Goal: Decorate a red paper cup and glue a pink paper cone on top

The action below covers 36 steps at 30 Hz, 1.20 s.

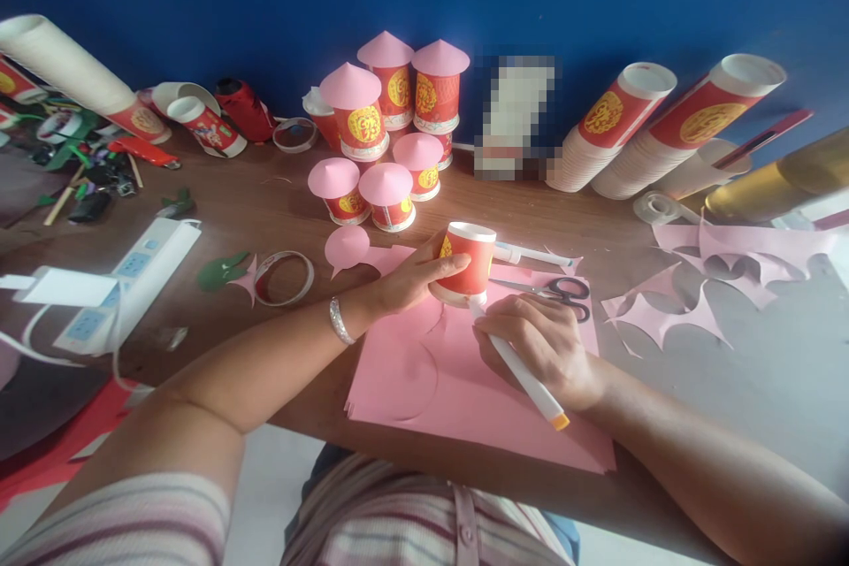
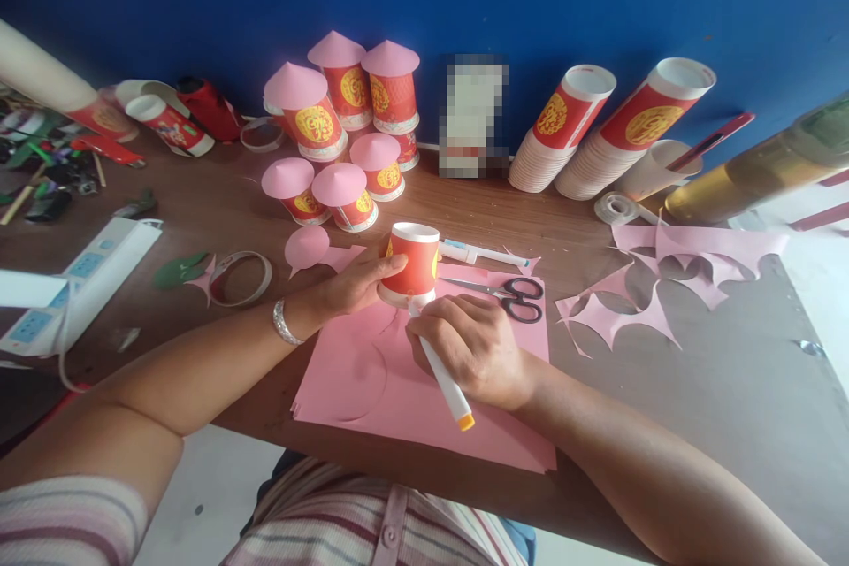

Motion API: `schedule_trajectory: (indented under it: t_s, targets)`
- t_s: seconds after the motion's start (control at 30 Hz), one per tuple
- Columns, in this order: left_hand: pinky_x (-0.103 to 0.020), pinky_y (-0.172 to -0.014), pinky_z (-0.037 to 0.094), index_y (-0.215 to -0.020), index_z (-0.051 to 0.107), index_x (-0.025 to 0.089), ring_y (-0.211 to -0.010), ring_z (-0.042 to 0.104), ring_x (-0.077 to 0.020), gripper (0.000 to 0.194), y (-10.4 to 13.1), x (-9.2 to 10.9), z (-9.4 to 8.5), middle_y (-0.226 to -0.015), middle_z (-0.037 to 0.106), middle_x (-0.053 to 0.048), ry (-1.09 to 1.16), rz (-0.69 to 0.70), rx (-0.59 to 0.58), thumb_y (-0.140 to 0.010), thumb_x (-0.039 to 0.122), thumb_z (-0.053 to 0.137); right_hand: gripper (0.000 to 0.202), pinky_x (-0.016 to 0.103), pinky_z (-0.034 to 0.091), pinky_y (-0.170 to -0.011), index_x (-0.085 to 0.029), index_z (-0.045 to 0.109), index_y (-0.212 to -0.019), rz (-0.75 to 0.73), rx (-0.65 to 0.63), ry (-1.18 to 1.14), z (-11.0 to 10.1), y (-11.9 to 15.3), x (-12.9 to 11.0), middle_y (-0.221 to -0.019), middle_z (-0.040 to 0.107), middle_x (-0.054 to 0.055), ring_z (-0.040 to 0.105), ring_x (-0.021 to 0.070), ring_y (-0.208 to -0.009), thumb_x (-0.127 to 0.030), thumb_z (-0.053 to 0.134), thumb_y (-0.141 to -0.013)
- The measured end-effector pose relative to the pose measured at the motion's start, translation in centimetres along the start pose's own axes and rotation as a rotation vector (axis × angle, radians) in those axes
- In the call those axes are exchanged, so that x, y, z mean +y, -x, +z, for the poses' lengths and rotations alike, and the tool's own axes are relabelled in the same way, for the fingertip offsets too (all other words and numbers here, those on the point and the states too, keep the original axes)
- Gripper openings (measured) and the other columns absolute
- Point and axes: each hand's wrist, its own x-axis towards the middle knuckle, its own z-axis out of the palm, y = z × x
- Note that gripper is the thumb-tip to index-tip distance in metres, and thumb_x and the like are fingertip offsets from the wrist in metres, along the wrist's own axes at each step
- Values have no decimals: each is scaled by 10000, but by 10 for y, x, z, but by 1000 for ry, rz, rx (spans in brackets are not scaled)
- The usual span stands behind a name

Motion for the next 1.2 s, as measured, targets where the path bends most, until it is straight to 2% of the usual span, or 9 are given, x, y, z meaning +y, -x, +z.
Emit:
schedule_trajectory:
  t_s: [0.13, 0.3, 0.47, 0.57, 0.77, 1.1, 1.2]
  targets:
    - [-358, -958, 507, -1245, 595, 212, -1077, 626, -226, 529, -2, -4, -2, -1163, 662, -80, 7, -5, -18, -915, 577, 788, 235, 240, 503, -568, -210, 583, -1033, 4, -13, 4, 1, -1, -1, -768, 665, -28, 605, 111, -617, -9, 620, -917]
    - [-362, -924, 508, -1214, 603, 217, -1031, 628, -225, 490, -4, -6, -2, -1122, 663, -73, 4, -16, -9, -911, 556, 787, 228, 241, 493, -553, -220, 570, -1025, 1, -9, 6, 3, -1, -1, -759, 663, -28, 591, 112, -605, -21, 618, -925]
    - [-346, -886, 481, -1039, 604, 201, -990, 586, -209, 385, -1, 1, 3, -1018, 628, -50, -68, 26, -11, -934, 534, 766, 212, 248, 501, -550, -204, 581, -1023, -5, 8, 5, 4, -2, 0, -764, 674, -18, 593, 117, -597, -22, 630, -926]
    - [-341, -874, 464, -970, 577, 198, -978, 565, -209, 397, 0, 3, 4, -969, 599, -40, -93, 24, -10, -931, 545, 766, 211, 246, 520, -558, -211, 586, -1024, 6, 1, 3, 4, -3, 0, -773, 687, -23, 606, 115, -598, -27, 624, -930]
    - [-353, -892, 463, -1023, 592, 199, -1000, 561, -217, 401, 0, 4, 4, -1072, 628, -62, -129, 13, -3, -925, 547, 764, 209, 250, 529, -567, -220, 577, -1021, 6, -8, 7, 3, -4, 0, -765, 681, -27, 602, 111, -599, -26, 614, -951]
    - [-369, -927, 475, -1050, 609, 197, -1051, 569, -236, 409, 0, 5, 5, -1087, 636, -67, -123, -5, 3, -910, 549, 763, 273, 259, 506, -585, -184, 597, -1004, 1, 7, 6, 1, -3, 1, -802, 673, 1, 620, 127, -625, 46, 659, -871]
    - [-362, -918, 475, -1048, 610, 199, -1042, 572, -231, 404, 1, 5, 5, -1093, 641, -67, -119, -3, 4, -913, 547, 765, 257, 263, 501, -589, -189, 593, -997, 3, 19, 15, 1, -2, 1, -792, 669, 4, 602, 127, -625, 34, 661, -888]
